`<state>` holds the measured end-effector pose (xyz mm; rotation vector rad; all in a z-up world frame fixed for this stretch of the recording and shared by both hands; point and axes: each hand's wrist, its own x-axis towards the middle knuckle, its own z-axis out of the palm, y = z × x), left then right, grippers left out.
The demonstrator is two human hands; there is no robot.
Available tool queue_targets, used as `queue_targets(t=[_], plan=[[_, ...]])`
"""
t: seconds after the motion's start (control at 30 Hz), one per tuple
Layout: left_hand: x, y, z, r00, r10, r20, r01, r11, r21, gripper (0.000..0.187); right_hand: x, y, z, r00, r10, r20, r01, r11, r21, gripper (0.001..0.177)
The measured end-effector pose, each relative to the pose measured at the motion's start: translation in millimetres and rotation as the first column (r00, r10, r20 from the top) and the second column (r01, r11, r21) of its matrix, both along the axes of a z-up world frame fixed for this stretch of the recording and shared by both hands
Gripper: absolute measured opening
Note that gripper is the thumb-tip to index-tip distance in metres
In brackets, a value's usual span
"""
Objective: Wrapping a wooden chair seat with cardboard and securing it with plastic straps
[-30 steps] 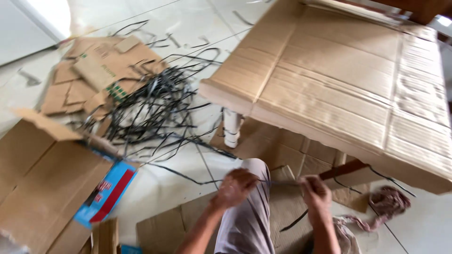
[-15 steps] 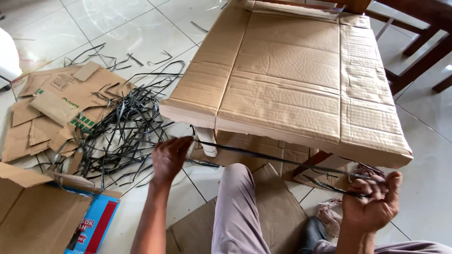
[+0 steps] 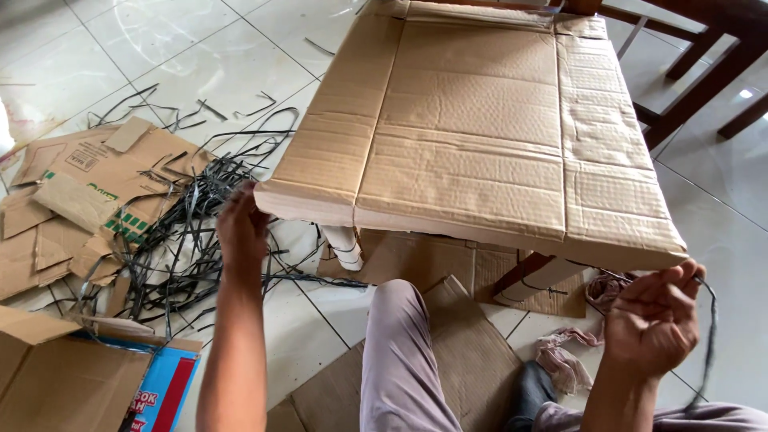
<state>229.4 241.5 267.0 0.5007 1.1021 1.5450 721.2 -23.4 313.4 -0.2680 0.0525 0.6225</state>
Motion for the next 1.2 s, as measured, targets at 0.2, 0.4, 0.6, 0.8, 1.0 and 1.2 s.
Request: queue_targets(t=[0.2, 0.4, 0.6, 0.8, 1.0, 1.2], plan=[[2.5, 32.1, 54.6, 0.977, 0.003, -0.213, 0.026, 0.991, 0.129, 0.029, 43.6, 14.9, -9.5, 0.944, 0.204, 0.258, 0.003, 0.779, -0.627, 0.026], [6.7, 61.4, 93.2, 0.839, -0.182, -0.512, 0.294, 0.945, 0.146, 0.035, 64.7, 18.2, 18.1, 0.820, 0.190, 0.540, 0.305, 0.654, -0.693, 0.013], [77.1, 44.3, 150.7, 0.618, -0.158, -0.770, 0.609, 0.716, 0.342, 0.012, 68.0, 36.4, 54.8, 0.093, 0.503, 0.859, 0.790, 0.488, -0.371, 0.009], [147.5, 36.8, 157.7, 0.137, 0.239, -0.961, 0.820, 0.518, 0.246, 0.011, 47.5, 72.5, 80.1, -0.323, 0.630, 0.707, 0.845, 0.528, -0.085, 0.011], [196.5, 19.5, 151.1, 0.232, 0.195, -0.953, 0.848, 0.440, 0.296, 0.014, 8.3, 83.4, 91.5, -0.339, 0.655, 0.676, 0.826, 0.550, -0.119, 0.009], [241.8, 7.7, 149.4, 0.225, 0.171, -0.959, 0.914, 0.304, 0.269, 0.015, 32.1, 89.9, 100.6, -0.300, 0.656, 0.693, 0.744, 0.616, -0.261, 0.012]])
